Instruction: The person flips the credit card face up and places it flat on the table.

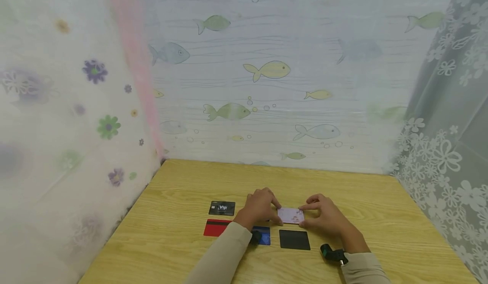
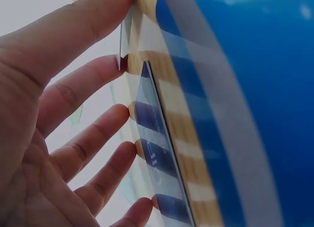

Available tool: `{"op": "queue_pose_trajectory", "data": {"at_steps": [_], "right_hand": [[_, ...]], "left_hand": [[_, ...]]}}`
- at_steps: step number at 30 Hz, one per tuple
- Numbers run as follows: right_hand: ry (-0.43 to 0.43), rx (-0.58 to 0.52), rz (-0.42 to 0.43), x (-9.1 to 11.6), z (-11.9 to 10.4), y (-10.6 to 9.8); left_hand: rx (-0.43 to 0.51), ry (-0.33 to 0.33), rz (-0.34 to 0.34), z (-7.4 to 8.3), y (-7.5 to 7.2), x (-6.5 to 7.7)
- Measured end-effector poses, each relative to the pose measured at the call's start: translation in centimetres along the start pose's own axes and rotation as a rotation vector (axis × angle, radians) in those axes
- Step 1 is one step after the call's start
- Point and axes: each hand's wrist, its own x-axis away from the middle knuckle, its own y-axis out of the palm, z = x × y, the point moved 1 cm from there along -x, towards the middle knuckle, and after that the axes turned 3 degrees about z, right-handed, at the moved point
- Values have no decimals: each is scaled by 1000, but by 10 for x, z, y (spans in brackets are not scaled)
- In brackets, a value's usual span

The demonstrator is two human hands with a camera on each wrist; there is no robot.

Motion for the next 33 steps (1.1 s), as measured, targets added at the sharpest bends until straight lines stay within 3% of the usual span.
{"op": "queue_pose_trajectory", "data": {"at_steps": [11, 22, 33], "right_hand": [[25, -8, -5, 0, -2, -1], [27, -22, 5, -1, -4, 1], [19, -22, 7, -2, -1, 4]], "left_hand": [[-21, -51, -13, 3, -1, -3], [-58, -53, -9, 4, -5, -3], [-37, -68, -12, 5, -7, -2]]}}
